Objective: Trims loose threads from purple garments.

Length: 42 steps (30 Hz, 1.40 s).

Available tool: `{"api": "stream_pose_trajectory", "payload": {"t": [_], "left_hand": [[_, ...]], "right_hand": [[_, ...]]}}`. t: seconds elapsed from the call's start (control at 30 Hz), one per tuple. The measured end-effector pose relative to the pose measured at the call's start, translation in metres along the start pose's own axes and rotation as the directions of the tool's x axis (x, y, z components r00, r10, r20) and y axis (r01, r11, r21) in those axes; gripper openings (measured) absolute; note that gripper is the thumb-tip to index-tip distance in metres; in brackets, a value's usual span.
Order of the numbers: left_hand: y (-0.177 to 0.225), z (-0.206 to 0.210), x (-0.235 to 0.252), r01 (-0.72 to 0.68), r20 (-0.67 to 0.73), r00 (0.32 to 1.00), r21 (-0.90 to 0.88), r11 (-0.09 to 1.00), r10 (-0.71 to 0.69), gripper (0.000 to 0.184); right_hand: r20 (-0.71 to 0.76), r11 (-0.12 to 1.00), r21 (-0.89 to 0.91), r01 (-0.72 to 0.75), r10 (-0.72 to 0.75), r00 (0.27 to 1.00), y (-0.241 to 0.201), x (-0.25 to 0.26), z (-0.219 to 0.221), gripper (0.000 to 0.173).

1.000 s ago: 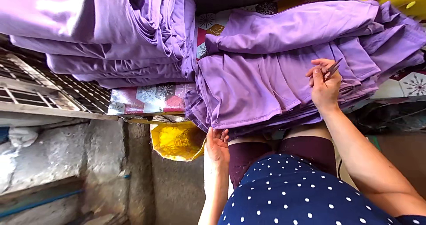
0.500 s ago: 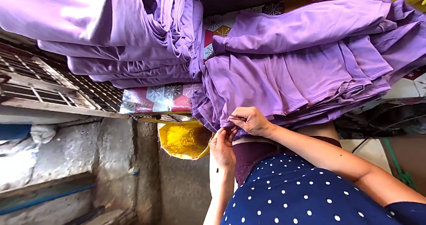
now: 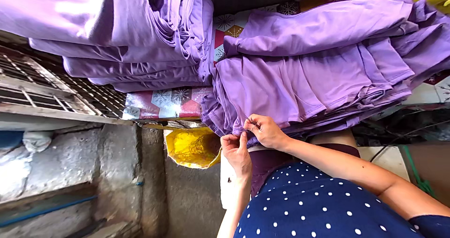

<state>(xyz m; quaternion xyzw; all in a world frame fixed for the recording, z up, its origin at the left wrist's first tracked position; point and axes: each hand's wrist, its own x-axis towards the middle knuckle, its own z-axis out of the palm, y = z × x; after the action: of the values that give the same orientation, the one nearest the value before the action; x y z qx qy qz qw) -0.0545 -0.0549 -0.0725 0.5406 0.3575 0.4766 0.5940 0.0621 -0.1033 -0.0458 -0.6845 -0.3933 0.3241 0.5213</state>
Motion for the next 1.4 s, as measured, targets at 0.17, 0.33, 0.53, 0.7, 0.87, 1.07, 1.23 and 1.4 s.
{"api": "stream_pose_trajectory", "payload": {"t": [0.17, 0.33, 0.53, 0.7, 0.87, 1.07, 1.23, 1.4], "left_hand": [[-0.013, -0.016, 0.0, -0.281, 0.12, 0.957, 0.134, 0.95, 0.265, 0.016], [-0.005, -0.014, -0.005, -0.198, 0.015, 0.98, 0.044, 0.979, 0.197, 0.015], [-0.005, -0.033, 0.009, -0.24, -0.019, 0.968, 0.209, 0.948, 0.249, 0.007], [0.003, -0.046, 0.011, -0.211, 0.005, 0.976, 0.257, 0.943, 0.217, 0.008], [0.007, -0.04, 0.008, -0.317, 0.032, 0.948, 0.211, 0.925, 0.317, 0.009], [0.005, -0.036, 0.007, -0.514, 0.125, 0.858, 0.265, 0.816, 0.499, 0.001], [0.006, -0.033, 0.007, -0.576, 0.19, 0.816, 0.327, 0.749, 0.545, 0.006], [0.004, -0.033, 0.005, -0.589, 0.216, 0.807, 0.33, 0.737, 0.549, 0.007]], "right_hand": [[-0.074, 0.816, -0.364, 0.45, -0.507, 0.859, 0.003, -0.006, 0.013, 0.009], [0.065, 0.58, -0.519, 0.627, -0.705, 0.706, -0.01, -0.011, 0.018, 0.012], [0.102, 0.996, 0.007, 0.084, -0.085, 0.991, -0.02, -0.01, -0.001, 0.026], [0.485, 0.813, 0.318, -0.487, 0.302, 0.82, -0.019, -0.011, -0.012, 0.049], [0.646, 0.704, 0.286, -0.65, 0.359, 0.674, -0.019, -0.016, -0.003, 0.052], [0.693, 0.615, 0.358, -0.703, 0.329, 0.641, -0.024, -0.014, -0.009, 0.051], [0.706, 0.502, 0.427, -0.752, 0.334, 0.624, -0.015, -0.015, -0.013, 0.05], [0.645, 0.52, 0.421, -0.743, 0.404, 0.648, -0.014, -0.018, -0.01, 0.048]]}}
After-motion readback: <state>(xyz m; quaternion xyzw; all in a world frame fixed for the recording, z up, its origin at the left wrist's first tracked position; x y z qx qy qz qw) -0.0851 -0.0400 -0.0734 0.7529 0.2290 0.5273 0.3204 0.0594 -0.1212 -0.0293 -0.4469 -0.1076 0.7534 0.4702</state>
